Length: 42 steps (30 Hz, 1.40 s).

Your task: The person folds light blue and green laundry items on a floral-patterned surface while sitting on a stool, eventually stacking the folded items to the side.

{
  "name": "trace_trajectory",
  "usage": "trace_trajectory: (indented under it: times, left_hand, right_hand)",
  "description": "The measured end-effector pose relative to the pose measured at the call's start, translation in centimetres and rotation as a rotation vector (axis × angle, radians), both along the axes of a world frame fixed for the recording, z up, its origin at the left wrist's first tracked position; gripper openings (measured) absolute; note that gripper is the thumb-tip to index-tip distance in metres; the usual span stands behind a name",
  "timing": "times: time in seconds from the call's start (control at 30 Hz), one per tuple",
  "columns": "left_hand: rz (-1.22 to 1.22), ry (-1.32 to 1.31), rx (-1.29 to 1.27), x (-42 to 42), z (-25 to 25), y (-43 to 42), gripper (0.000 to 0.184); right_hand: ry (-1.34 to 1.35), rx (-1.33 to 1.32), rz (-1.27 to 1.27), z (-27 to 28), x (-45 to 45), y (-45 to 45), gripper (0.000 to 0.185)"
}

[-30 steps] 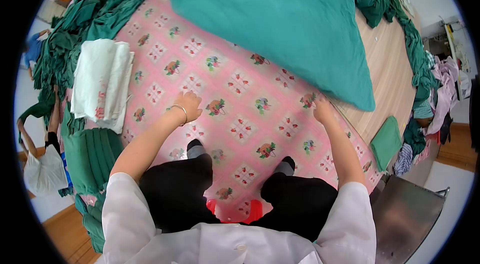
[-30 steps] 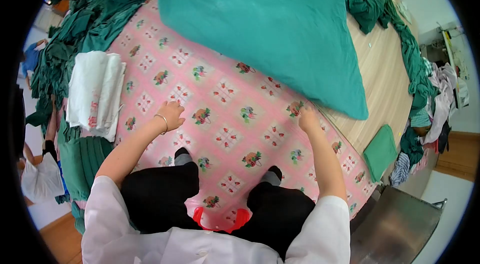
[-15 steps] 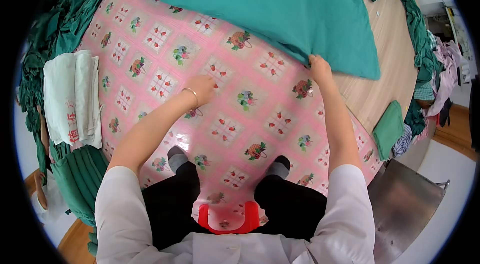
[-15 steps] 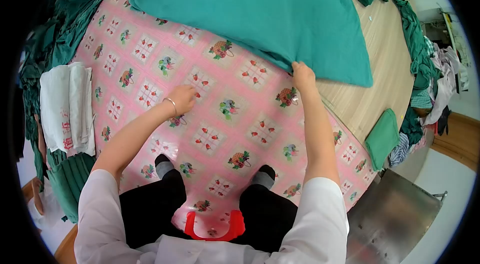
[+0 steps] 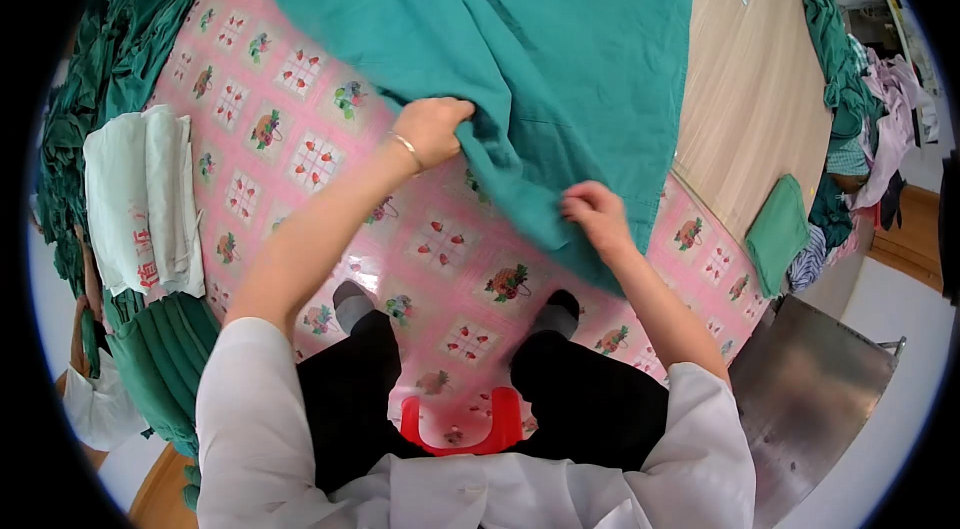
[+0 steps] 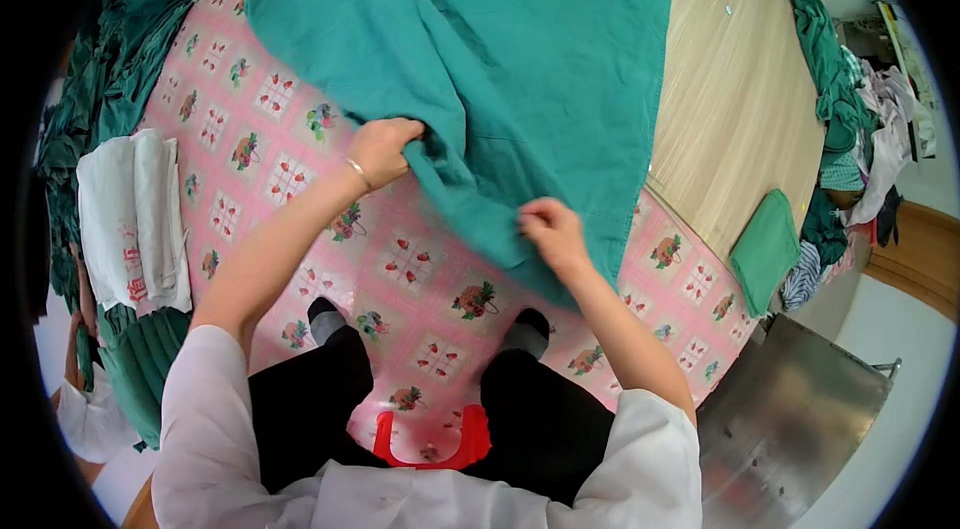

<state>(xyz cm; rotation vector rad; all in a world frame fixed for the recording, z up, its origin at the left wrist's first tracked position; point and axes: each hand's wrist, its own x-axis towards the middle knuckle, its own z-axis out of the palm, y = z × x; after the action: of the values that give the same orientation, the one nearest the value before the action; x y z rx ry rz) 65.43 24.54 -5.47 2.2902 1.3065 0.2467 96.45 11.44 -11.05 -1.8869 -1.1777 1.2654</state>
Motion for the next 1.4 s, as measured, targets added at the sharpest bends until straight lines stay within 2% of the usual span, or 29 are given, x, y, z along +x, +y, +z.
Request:
trace_trajectory:
  times: [0.03,0.1,0.13,0.2,0.23,0.3,0.33,0.4,0.47,0.53,0.6,0.63,0.67,0.7,0.73,0.8,0.83,0.87,0.93,0.97,1.03,1.07,1.1,1.13,1.17,1.23,1.3,1.33,1.4]
  left_hand:
    - [-0.013,0.078,-0.035,-0.6,0.7,-0.1,0.018]
    - [-0.095,0.456,-0.284,-3.2,3.9,-2.4,0.017]
    - [-0.087,0.467,-0.318,-4.3,5.0,-3.3,0.017]
    - [-0.075,0.479,-0.367,-5.8,6.2,-5.7,0.017]
    - [-0.036,0.404,-0.393,-6.2,6.5,-6.3,0.018]
    - [0.035,0.326,-0.425,-6.9,6.9,-8.7,0.018]
    - [0.041,0.299,-0.414,-6.4,5.7,-9.4,0.020]
    - [0.115,0.265,-0.394,-6.9,4.3,-11.5,0.021]
    - [0.179,0.086,-0.272,-6.8,2.5,-12.1,0.021]
    - [0.177,0.042,-0.291,-7.1,1.7,-11.5,0.022]
    - [0.220,-0.013,-0.200,-7.2,-0.1,-11.1,0.026]
    - [0.162,-0.085,-0.135,-5.2,-0.7,-10.5,0.026]
    - [0.185,-0.128,-0.064,-6.0,-0.5,-10.6,0.025]
    - [0.184,-0.197,-0.011,-5.3,0.2,-9.9,0.025]
    - [0.200,-0.345,0.043,-3.6,3.9,-8.7,0.025]
    - [0.164,-0.436,0.095,-2.1,4.8,-7.9,0.024]
    - [0.129,-0.621,0.169,-1.2,7.6,-7.5,0.025]
    - [0.098,-0.597,0.133,-0.8,7.0,-7.4,0.024]
    - [0.224,-0.900,0.235,-2.5,10.6,-7.2,0.023]
    - [0.225,-0.902,0.235,-3.4,10.1,-7.2,0.023]
    - [0.629,-1.123,0.524,-6.6,9.5,-6.6,0.025]
    - [0.608,-1.073,0.439,-7.2,9.4,-7.1,0.028]
    - [0.754,-1.212,0.381,-7.8,7.3,-6.4,0.030]
    - [1.130,-1.260,0.159,-9.0,2.6,-5.0,0.028]
    - [1.131,-1.179,0.226,-9.0,1.7,-4.9,0.030]
    - [1.331,-1.352,-0.707,-9.2,1.1,-5.0,0.034]
    - [1.273,-1.247,-0.716,-6.0,-8.9,-3.4,0.035]
    - [1.196,-1.162,-0.731,-3.2,-11.8,-2.6,0.036]
    - [1.140,-1.041,-0.714,-2.6,-8.8,-3.1,0.039]
  right_hand:
    - [-0.156,0.047,-0.124,-2.1,3.0,-2.2,0.022]
    - [-0.360,0.089,-0.287,-3.7,5.8,-6.5,0.028]
    - [-0.425,0.101,-0.321,-3.8,6.8,-7.9,0.030]
    - [-0.620,-0.097,-0.382,-8.3,11.3,-15.5,0.036]
    - [-0.620,-0.098,-0.382,-7.3,10.1,-16.0,0.036]
    - [-0.953,-0.068,-0.049,-5.1,7.3,-16.5,0.038]
    - [-0.951,-0.068,-0.049,-5.6,7.4,-17.0,0.038]
    - [-0.676,-0.251,-0.163,-6.2,6.7,-15.8,0.042]
    - [-0.677,-0.225,-0.148,-5.8,6.1,-14.5,0.036]
    - [-0.125,-0.360,-0.463,-4.3,6.2,-13.7,0.028]
    - [-0.062,-0.206,-0.761,-0.5,8.5,-9.1,0.025]
    - [-0.401,-0.001,-0.408,-8.1,15.5,-11.9,0.042]
    - [-0.081,0.156,-0.395,3.6,9.3,-4.4,0.056]
    - [-0.157,0.290,-0.131,10.5,2.5,-0.5,0.064]
    - [-0.234,0.351,0.093,12.9,-1.5,1.1,0.070]
    - [-0.360,0.440,0.481,16.3,-7.9,4.0,0.084]
    - [-0.460,0.486,0.638,18.7,-13.7,5.0,0.073]
    - [-0.538,0.514,0.741,19.4,-17.0,5.2,0.063]
    - [-0.181,0.364,0.624,17.5,-18.5,9.6,0.038]
    - [-0.122,0.467,0.534,16.9,-18.9,9.4,0.016]
    - [-0.069,0.434,0.505,20.5,-19.5,10.8,0.013]
    - [0.009,0.383,0.424,22.3,-19.2,10.5,0.012]
    - [0.247,0.333,0.266,25.9,-19.8,9.8,0.017]
    - [0.472,0.281,0.107,29.0,-20.7,8.7,0.022]
    - [0.478,0.335,0.078,29.1,-19.3,8.6,0.031]
    - [0.452,0.411,0.054,31.3,-18.4,7.6,0.039]
    - [0.679,0.306,-0.219,34.8,-20.3,5.7,0.041]
    - [0.543,0.448,-0.387,36.9,-21.9,4.0,0.043]
    - [0.535,0.560,-0.270,38.1,-21.2,2.7,0.044]
